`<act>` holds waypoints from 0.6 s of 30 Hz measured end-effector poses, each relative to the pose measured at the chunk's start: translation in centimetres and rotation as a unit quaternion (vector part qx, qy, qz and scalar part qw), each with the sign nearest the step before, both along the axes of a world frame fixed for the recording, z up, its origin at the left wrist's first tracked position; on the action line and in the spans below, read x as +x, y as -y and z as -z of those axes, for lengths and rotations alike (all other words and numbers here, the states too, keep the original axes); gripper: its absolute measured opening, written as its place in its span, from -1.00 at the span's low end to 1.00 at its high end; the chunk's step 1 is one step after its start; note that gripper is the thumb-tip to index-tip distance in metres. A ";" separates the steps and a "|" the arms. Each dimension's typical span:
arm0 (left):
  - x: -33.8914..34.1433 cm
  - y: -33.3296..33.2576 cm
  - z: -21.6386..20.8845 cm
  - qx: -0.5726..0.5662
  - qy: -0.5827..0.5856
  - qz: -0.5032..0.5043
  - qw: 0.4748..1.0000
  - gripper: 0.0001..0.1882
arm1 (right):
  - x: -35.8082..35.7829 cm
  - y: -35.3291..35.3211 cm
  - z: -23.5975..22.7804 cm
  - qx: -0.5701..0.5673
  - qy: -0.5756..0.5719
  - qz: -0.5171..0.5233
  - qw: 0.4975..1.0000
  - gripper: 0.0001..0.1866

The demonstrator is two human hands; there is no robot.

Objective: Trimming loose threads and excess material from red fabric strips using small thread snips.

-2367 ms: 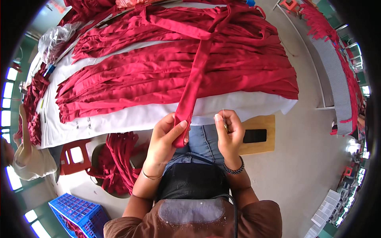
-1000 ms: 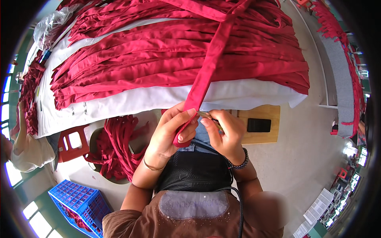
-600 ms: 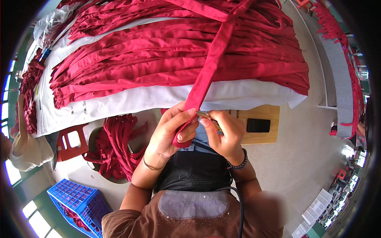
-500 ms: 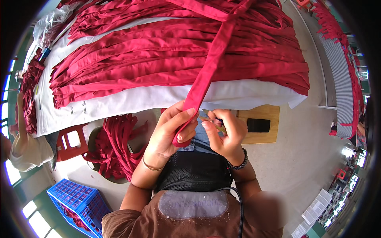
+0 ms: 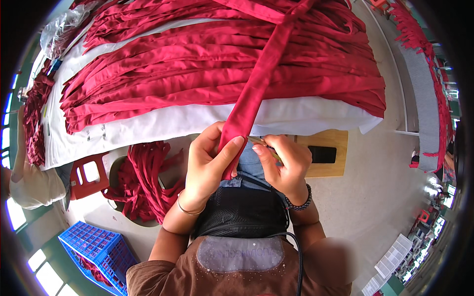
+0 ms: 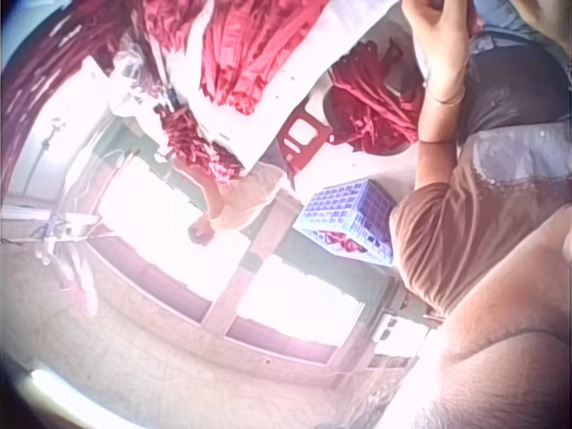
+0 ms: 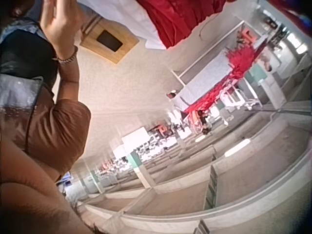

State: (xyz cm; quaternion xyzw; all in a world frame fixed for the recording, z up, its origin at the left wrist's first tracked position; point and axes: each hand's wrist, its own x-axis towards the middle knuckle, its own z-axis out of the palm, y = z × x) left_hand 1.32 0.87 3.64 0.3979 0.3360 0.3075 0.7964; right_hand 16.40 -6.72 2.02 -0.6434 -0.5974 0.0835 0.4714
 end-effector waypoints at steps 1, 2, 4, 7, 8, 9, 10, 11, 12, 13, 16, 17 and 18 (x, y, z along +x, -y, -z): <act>0.0 0.0 -0.1 0.000 -0.006 -0.002 1.000 -0.83 | 0.0 0.1 0.0 -0.005 0.010 -0.005 1.000 -0.78; 0.0 0.0 -0.2 0.000 -0.012 -0.004 1.000 -0.83 | -0.1 0.0 0.0 -0.005 0.009 -0.005 1.000 -0.78; 0.0 0.0 -0.1 0.000 -0.008 -0.002 1.000 -0.83 | -0.4 -0.1 0.0 0.019 -0.046 0.019 0.999 -0.78; -0.1 0.0 0.0 -0.006 0.001 0.001 1.000 -0.83 | -0.2 -0.1 0.0 0.008 -0.023 0.008 1.000 -0.79; -0.1 0.0 0.0 -0.011 0.006 0.004 1.000 -0.83 | -0.2 -0.1 0.0 0.008 -0.024 0.008 1.000 -0.79; -0.1 0.0 0.1 -0.011 0.006 0.004 1.000 -0.83 | -0.1 0.0 0.0 0.000 -0.013 0.000 1.000 -0.79; -0.1 0.0 0.1 -0.008 0.004 0.005 1.000 -0.83 | -0.1 0.0 -0.1 -0.009 -0.001 -0.008 1.000 -0.79; -0.1 0.0 0.1 -0.005 0.001 0.006 1.000 -0.83 | -0.1 0.0 -0.1 -0.009 -0.002 -0.008 1.000 -0.79; -0.1 0.0 0.1 -0.005 0.001 0.006 1.000 -0.83 | -0.2 0.0 -0.2 -0.005 -0.016 0.000 1.000 -0.79; 0.0 0.0 0.0 0.001 -0.003 0.004 1.000 -0.83 | -0.3 0.0 -0.3 0.000 -0.030 0.008 1.000 -0.80; 0.0 0.0 0.0 0.004 -0.006 0.004 1.000 -0.82 | -0.2 0.0 -0.2 -0.003 -0.021 0.000 1.000 -0.80; 0.1 0.0 0.0 0.001 -0.003 0.005 1.000 -0.82 | -0.2 0.0 -0.2 -0.003 -0.021 0.000 1.000 -0.80; 0.1 0.0 0.0 0.001 -0.003 0.005 1.000 -0.82 | -0.1 0.1 -0.1 -0.005 -0.016 -0.008 1.000 -0.80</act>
